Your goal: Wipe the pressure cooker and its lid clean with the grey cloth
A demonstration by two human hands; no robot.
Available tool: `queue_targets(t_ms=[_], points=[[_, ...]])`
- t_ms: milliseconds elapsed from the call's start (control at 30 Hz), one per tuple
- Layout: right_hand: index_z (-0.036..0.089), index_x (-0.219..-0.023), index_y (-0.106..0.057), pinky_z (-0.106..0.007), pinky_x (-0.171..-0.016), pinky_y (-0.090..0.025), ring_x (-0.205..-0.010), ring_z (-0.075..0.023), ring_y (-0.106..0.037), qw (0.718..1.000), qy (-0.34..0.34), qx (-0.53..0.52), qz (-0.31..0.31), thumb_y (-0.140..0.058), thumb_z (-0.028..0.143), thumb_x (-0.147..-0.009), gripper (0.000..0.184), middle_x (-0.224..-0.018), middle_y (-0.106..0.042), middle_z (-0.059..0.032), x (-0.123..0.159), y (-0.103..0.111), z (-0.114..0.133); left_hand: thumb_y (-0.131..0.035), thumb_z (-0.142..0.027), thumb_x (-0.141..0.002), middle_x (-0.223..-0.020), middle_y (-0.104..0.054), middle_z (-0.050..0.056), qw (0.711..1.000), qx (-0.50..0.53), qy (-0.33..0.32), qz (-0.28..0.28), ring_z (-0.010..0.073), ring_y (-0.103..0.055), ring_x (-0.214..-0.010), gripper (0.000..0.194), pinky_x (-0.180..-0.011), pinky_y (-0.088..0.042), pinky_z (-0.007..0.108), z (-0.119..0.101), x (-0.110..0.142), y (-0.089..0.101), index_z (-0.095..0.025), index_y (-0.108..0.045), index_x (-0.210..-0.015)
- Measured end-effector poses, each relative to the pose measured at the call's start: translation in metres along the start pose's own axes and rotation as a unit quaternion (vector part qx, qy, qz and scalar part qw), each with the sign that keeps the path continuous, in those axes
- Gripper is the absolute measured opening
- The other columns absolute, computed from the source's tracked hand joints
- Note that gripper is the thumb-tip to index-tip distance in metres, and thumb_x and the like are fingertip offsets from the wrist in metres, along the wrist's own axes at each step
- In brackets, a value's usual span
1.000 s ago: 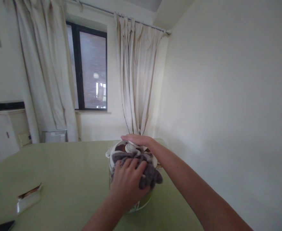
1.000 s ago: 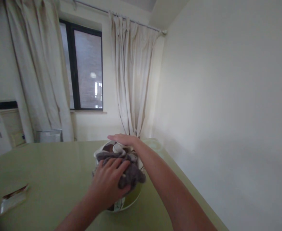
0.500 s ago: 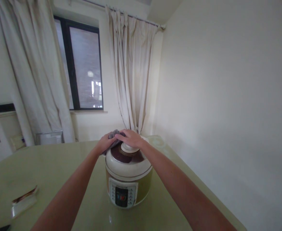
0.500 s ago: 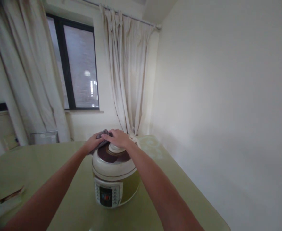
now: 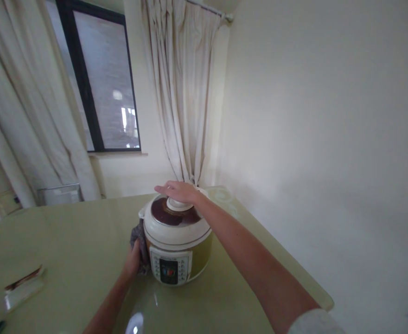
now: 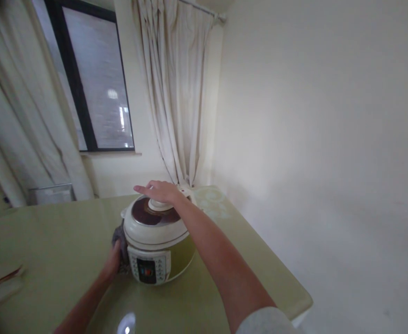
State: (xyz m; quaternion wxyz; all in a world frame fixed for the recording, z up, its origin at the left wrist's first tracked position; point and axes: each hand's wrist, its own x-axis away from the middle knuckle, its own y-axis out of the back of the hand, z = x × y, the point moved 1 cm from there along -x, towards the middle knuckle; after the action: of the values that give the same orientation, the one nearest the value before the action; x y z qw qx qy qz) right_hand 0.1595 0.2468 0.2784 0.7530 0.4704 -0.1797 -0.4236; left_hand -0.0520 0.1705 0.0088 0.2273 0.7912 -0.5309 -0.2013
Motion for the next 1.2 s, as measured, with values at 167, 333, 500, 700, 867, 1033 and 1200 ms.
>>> queue_targets(t_ms=[167, 333, 500, 700, 867, 1033, 1200], points=[[0.027, -0.109, -0.072, -0.040, -0.101, -0.049, -0.114, -0.0298, -0.069, 0.999, 0.018, -0.023, -0.019, -0.031, 0.093, -0.090, 0.080, -0.123, -0.076, -0.0054, -0.005, -0.004, -0.008, -0.034, -0.066, -0.092, -0.129, -0.071, 0.016, 0.975, 0.165, -0.022, -0.145, 0.0364, -0.061, -0.134, 0.070, -0.116, -0.048, 0.051, -0.002, 0.043, -0.011, -0.015, -0.061, -0.132], [0.026, -0.097, -0.072, -0.042, -0.102, -0.048, -0.108, -0.0293, -0.069, 0.998, 0.033, -0.047, -0.011, -0.031, 0.090, -0.094, 0.076, -0.110, -0.077, -0.0056, -0.010, -0.006, -0.012, -0.063, -0.048, -0.086, -0.136, -0.060, 0.015, 0.912, 0.115, -0.273, -0.285, 0.0370, -0.058, -0.129, 0.055, -0.110, -0.049, 0.056, -0.018, 0.106, -0.023, -0.022, -0.057, -0.134], [0.022, -0.101, -0.075, -0.043, -0.105, -0.047, -0.110, -0.0290, -0.069, 0.994, 0.043, -0.097, -0.008, -0.031, 0.088, -0.095, 0.080, -0.109, -0.077, -0.0084, -0.018, -0.010, -0.018, -0.073, -0.045, -0.081, -0.138, -0.064, 0.015, 0.806, -0.135, -0.503, -0.282, 0.0365, -0.060, -0.118, 0.054, -0.109, -0.041, 0.058, -0.120, 0.101, 0.018, -0.025, -0.064, -0.131], [0.016, -0.121, -0.074, -0.038, -0.110, -0.047, -0.115, -0.0259, -0.068, 0.977, 0.079, -0.193, 0.045, -0.034, 0.085, -0.097, 0.083, -0.120, -0.076, -0.0110, -0.031, -0.008, -0.031, -0.075, -0.056, -0.079, -0.121, -0.075, 0.013, 0.795, -0.276, -0.534, -0.085, 0.0348, -0.065, -0.112, 0.053, -0.105, -0.044, 0.054, -0.239, 0.095, 0.026, -0.024, -0.072, -0.121], [0.016, -0.101, -0.077, -0.041, -0.110, -0.047, -0.113, -0.0295, -0.068, 0.987, 0.089, -0.095, 0.096, -0.045, 0.083, -0.095, 0.074, -0.120, -0.077, -0.0126, -0.032, -0.003, -0.027, -0.070, -0.056, -0.086, -0.132, -0.071, 0.020, 0.751, -0.365, -0.548, -0.050, 0.0401, -0.061, -0.124, 0.061, -0.105, -0.045, 0.059, -0.280, 0.100, -0.030, -0.015, -0.072, -0.131], [0.018, -0.108, -0.075, -0.037, -0.101, -0.050, -0.109, -0.0271, -0.069, 0.992, 0.088, -0.069, 0.064, -0.042, 0.080, -0.099, 0.071, -0.117, -0.077, -0.0104, -0.020, -0.005, -0.023, -0.053, -0.029, -0.102, -0.148, -0.065, 0.014, 0.680, -0.420, -0.591, -0.113, 0.0305, -0.056, -0.136, 0.045, -0.114, -0.042, 0.053, -0.245, 0.117, -0.080, -0.020, -0.064, -0.145], [0.022, -0.104, -0.076, -0.035, -0.097, -0.048, -0.111, -0.0280, -0.068, 0.995, 0.093, 0.020, 0.040, -0.048, 0.084, -0.093, 0.070, -0.119, -0.077, -0.0096, -0.012, -0.004, -0.018, -0.058, -0.028, -0.101, -0.129, -0.074, 0.005, 0.623, -0.395, -0.670, -0.077, 0.0191, -0.064, -0.115, 0.031, -0.113, -0.044, 0.042, -0.161, 0.132, -0.069, -0.029, -0.070, -0.130]])
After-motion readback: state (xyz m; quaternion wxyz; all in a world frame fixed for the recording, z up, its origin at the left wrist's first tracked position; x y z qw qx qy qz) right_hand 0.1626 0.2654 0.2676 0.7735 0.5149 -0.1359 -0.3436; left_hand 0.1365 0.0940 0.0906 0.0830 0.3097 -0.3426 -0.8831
